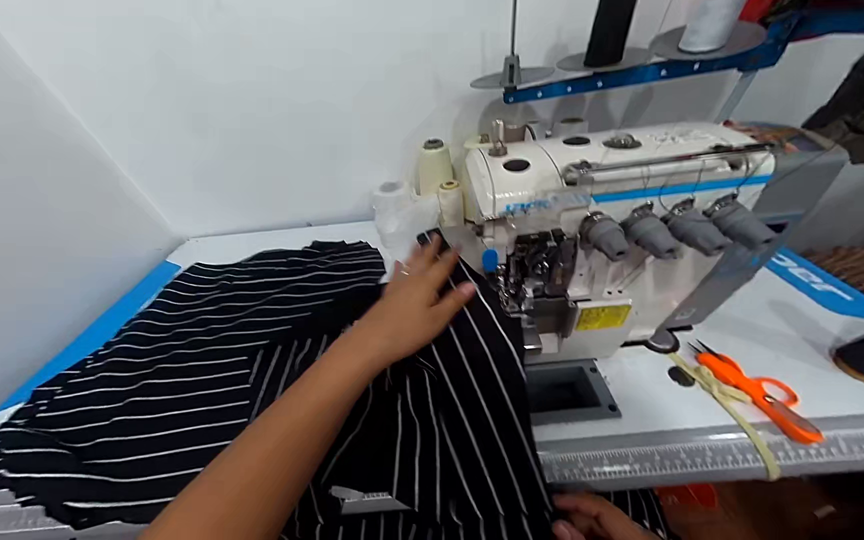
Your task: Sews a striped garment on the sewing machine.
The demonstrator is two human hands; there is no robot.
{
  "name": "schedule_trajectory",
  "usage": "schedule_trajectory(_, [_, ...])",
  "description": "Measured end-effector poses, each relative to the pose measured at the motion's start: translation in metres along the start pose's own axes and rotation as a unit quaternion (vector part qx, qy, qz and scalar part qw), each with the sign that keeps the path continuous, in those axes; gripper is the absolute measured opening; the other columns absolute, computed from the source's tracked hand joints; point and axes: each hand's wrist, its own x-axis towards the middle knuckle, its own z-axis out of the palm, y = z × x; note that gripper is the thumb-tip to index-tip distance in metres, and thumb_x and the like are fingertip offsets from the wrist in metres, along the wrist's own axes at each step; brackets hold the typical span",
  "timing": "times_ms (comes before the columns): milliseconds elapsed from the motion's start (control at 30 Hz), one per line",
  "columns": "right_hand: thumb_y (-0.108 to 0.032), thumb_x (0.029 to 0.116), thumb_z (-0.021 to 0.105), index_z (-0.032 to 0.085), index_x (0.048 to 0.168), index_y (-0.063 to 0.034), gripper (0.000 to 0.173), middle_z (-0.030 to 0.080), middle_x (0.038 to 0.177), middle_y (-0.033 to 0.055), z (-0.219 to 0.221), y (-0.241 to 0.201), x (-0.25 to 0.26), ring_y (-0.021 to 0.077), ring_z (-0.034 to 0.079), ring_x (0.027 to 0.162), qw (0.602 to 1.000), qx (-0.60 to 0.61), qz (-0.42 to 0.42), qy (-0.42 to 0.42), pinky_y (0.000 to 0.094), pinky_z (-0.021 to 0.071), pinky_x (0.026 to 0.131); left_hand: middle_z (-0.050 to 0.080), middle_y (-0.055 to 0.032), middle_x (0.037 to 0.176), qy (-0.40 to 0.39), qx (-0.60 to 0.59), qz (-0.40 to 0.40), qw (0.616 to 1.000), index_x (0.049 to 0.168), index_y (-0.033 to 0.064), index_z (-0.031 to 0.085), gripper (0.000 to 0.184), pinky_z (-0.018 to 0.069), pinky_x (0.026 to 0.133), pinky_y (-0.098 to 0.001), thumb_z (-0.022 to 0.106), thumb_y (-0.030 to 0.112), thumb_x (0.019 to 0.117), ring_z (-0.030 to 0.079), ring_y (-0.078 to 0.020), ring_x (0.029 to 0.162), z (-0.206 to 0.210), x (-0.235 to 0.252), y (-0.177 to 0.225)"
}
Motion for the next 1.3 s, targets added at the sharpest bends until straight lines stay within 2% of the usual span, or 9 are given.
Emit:
schedule_trajectory(67, [-0.014, 0.0967, 0.069, 0.068, 0.116, 0.0075, 0.029, 0.075, 0.102, 0.0158, -0.022, 0.014, -0.016, 0.0153, 0.072, 0.096, 0.992, -0.12, -0.016, 0.036, 0.0327, 0.0581, 0.09, 0.041, -0.0222, 0.159, 0.128, 0.009, 0.052, 0.99, 0.151, 0.0046, 0.049, 0.057, 0.0248, 0.122, -0.0606, 0.044, 0.04, 0.1075, 0.034, -0.0394, 0.151, -0.004, -0.021, 0.01])
schedule_trajectory(167, [-0.018, 0.0929, 0.072, 0.065, 0.117, 0.0089, 0.037, 0.067, 0.111, 0.0255, -0.067, 0.046, -0.055, 0.0292, 0.067, 0.101, 0.964, -0.238, 0.037, 0.114, 0.0412, 0.0568, 0.089, 0.056, -0.0061, 0.147, 0.178, -0.069, 0.182, 0.965, 0.138, 0.0104, 0.06, 0.04, 0.0409, 0.117, -0.0405, 0.045, 0.032, 0.1077, 0.048, -0.0189, 0.141, 0.0, -0.078, 0.037])
schedule_trajectory(267, [-0.021, 0.0907, 0.075, 0.057, 0.128, 0.0114, 0.052, 0.064, 0.119, 0.0299, -0.102, 0.07, -0.101, 0.0384, 0.066, 0.107, 0.949, -0.222, 0.207, 0.088, 0.0512, 0.0563, 0.088, 0.072, -0.006, 0.118, -0.01, -0.193, 0.295, 0.936, 0.112, 0.0108, 0.07, 0.025, 0.0494, 0.105, -0.0314, 0.047, 0.022, 0.1092, 0.064, -0.0151, 0.119, 0.048, -0.127, 0.066])
schedule_trajectory(533, [-0.013, 0.0971, 0.062, 0.064, 0.102, 0.0018, 0.016, 0.066, 0.103, 0.0134, -0.123, 0.097, -0.132, 0.0171, 0.066, 0.087, 0.938, -0.153, 0.304, 0.071, 0.0343, 0.0572, 0.075, 0.061, -0.0217, 0.135, -0.404, -0.177, 0.168, 0.881, 0.123, -0.0026, 0.067, 0.028, 0.0424, 0.113, -0.0482, 0.058, 0.015, 0.1034, 0.056, -0.0365, 0.131, 0.217, -0.129, 0.1])
schedule_trajectory(733, [-0.02, 0.092, 0.072, 0.063, 0.119, 0.0002, 0.035, 0.061, 0.125, 0.0178, -0.136, 0.108, -0.142, 0.0235, 0.067, 0.106, 0.933, -0.1, 0.347, -0.015, 0.039, 0.0596, 0.085, 0.061, -0.0234, 0.127, -0.465, -0.168, 0.109, 0.862, 0.109, -0.0055, 0.069, 0.023, 0.0399, 0.113, -0.0462, 0.065, 0.015, 0.1003, 0.056, -0.0364, 0.126, 0.236, -0.115, 0.109])
schedule_trajectory(900, [-0.017, 0.0952, 0.063, 0.066, 0.097, -0.0027, 0.014, 0.062, 0.114, 0.0098, -0.142, 0.125, -0.151, 0.0113, 0.063, 0.102, 0.947, -0.072, 0.312, 0.021, 0.0279, 0.0558, 0.083, 0.065, -0.0211, 0.122, -0.441, -0.256, 0.025, 0.86, 0.105, -0.0049, 0.071, 0.029, 0.0487, 0.103, -0.0413, 0.072, 0.022, 0.0964, 0.062, -0.0293, 0.115, 0.24, -0.114, 0.097])
schedule_trajectory(1067, [-0.014, 0.1006, 0.05, 0.057, 0.1, -0.0078, 0.01, 0.061, 0.099, -0.0051, -0.141, 0.123, -0.143, -0.0006, 0.059, 0.093, 0.968, -0.014, 0.21, 0.136, 0.0207, 0.0507, 0.085, 0.064, -0.0204, 0.124, -0.423, -0.291, -0.017, 0.858, 0.114, -0.0051, 0.067, 0.031, 0.0498, 0.101, -0.0379, 0.065, 0.023, 0.1009, 0.063, -0.0261, 0.114, 0.239, -0.114, 0.096])
schedule_trajectory(1167, [-0.012, 0.1019, 0.049, 0.054, 0.102, -0.0086, 0.006, 0.058, 0.079, -0.0111, -0.142, 0.107, -0.124, -0.005, 0.056, 0.071, 0.965, -0.073, 0.153, 0.199, 0.0157, 0.0489, 0.068, 0.065, -0.022, 0.117, -0.426, -0.264, -0.023, 0.865, 0.119, -0.0053, 0.062, 0.031, 0.0502, 0.099, -0.0417, 0.06, 0.022, 0.1043, 0.064, -0.0291, 0.108, 0.235, -0.111, 0.103])
schedule_trajectory(1300, [-0.031, 0.1024, 0.061, 0.066, 0.102, -0.0084, 0.023, 0.058, 0.065, -0.0063, -0.151, 0.064, -0.083, -0.0042, 0.051, 0.054, 0.982, -0.169, 0.027, 0.082, 0.0141, 0.0448, 0.052, 0.055, -0.0225, 0.143, -0.361, -0.223, 0.063, 0.903, 0.142, -0.0009, 0.051, 0.059, 0.0389, 0.115, -0.0544, 0.074, 0.021, 0.0929, 0.052, -0.037, 0.135, 0.224, -0.111, 0.13])
